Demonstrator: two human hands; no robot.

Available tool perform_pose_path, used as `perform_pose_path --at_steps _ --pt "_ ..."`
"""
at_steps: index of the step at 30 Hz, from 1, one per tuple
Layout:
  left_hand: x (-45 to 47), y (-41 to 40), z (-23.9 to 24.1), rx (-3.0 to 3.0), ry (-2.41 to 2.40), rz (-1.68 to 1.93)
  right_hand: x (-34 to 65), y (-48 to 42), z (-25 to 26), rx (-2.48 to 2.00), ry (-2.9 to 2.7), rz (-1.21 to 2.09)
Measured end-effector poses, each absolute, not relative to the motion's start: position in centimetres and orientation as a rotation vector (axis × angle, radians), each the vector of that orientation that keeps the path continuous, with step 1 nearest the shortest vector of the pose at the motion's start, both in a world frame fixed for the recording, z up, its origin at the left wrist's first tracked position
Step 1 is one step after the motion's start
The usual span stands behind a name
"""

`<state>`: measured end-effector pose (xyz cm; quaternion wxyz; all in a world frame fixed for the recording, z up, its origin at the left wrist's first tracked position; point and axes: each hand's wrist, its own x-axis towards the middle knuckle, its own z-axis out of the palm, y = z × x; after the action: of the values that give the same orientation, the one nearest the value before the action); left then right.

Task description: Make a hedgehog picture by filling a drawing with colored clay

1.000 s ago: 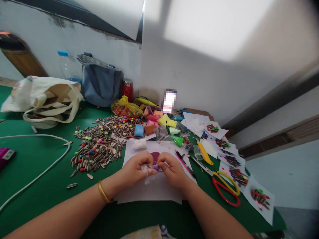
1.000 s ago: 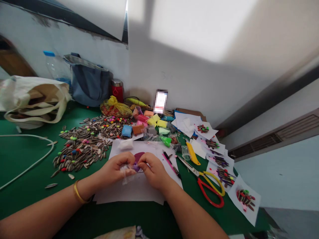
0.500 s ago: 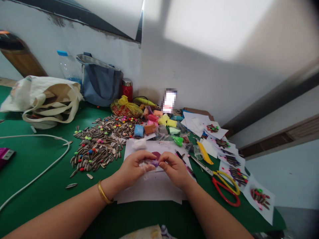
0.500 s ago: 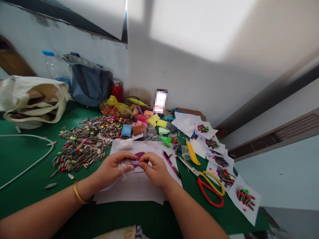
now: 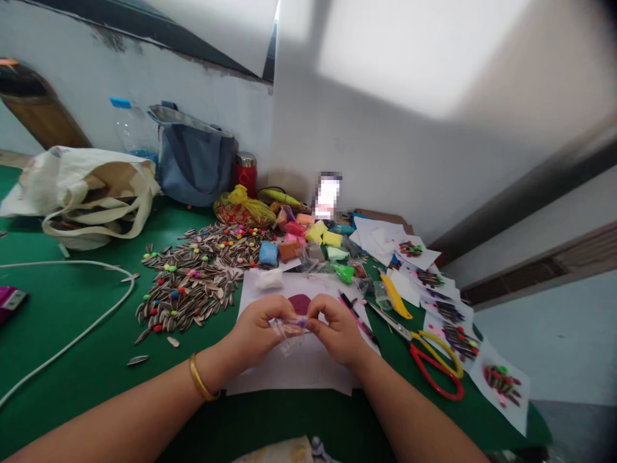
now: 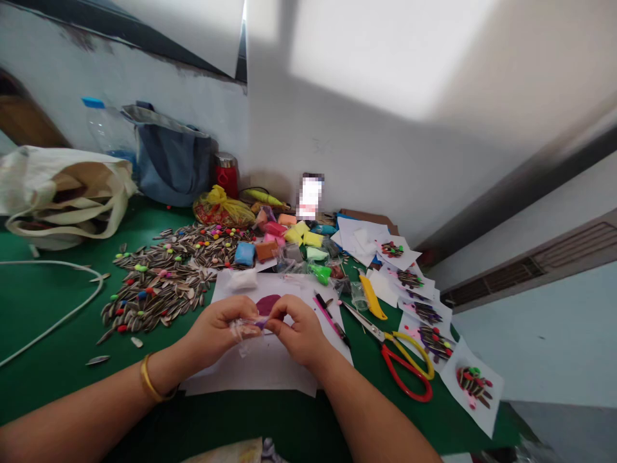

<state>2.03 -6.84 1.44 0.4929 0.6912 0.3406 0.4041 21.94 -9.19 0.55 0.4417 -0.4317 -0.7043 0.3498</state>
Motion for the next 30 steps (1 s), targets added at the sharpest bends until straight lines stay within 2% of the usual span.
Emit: perform_pose_path --at_steps 6,12,16,19,22,25,30 --pt "1.8 -6.6 1.9 1.614 0.793 0.899 22.6 -8.7 0.2 -0.999 -1.652 0.980" --pt "1.6 -6.4 2.8 1.506 0.800 0.791 23.0 -8.3 0.3 -0.978 -1.696 0.873" --pt "1.9 -6.7 2.8 1.378 0.836 0.778 22.6 -8.6 0.6 -1.037 -1.704 0.687" --pt "2.1 -6.6 2.0 1.463 0.962 0.944 21.9 -9.4 1.1 -1.030 -1.741 0.421" --pt "2.1 -6.6 1.1 1.647 1.047 1.073 21.0 -10.1 1.3 -0.975 -1.871 0.304" --pt "2.1 -7.0 0.8 1.819 1.011 1.097 20.5 -10.2 1.2 -1.003 -1.928 0.334" --pt "2.0 -7.2 1.1 1.898 0.923 1.103 21.2 -9.7 0.6 -1.090 -1.692 0.512"
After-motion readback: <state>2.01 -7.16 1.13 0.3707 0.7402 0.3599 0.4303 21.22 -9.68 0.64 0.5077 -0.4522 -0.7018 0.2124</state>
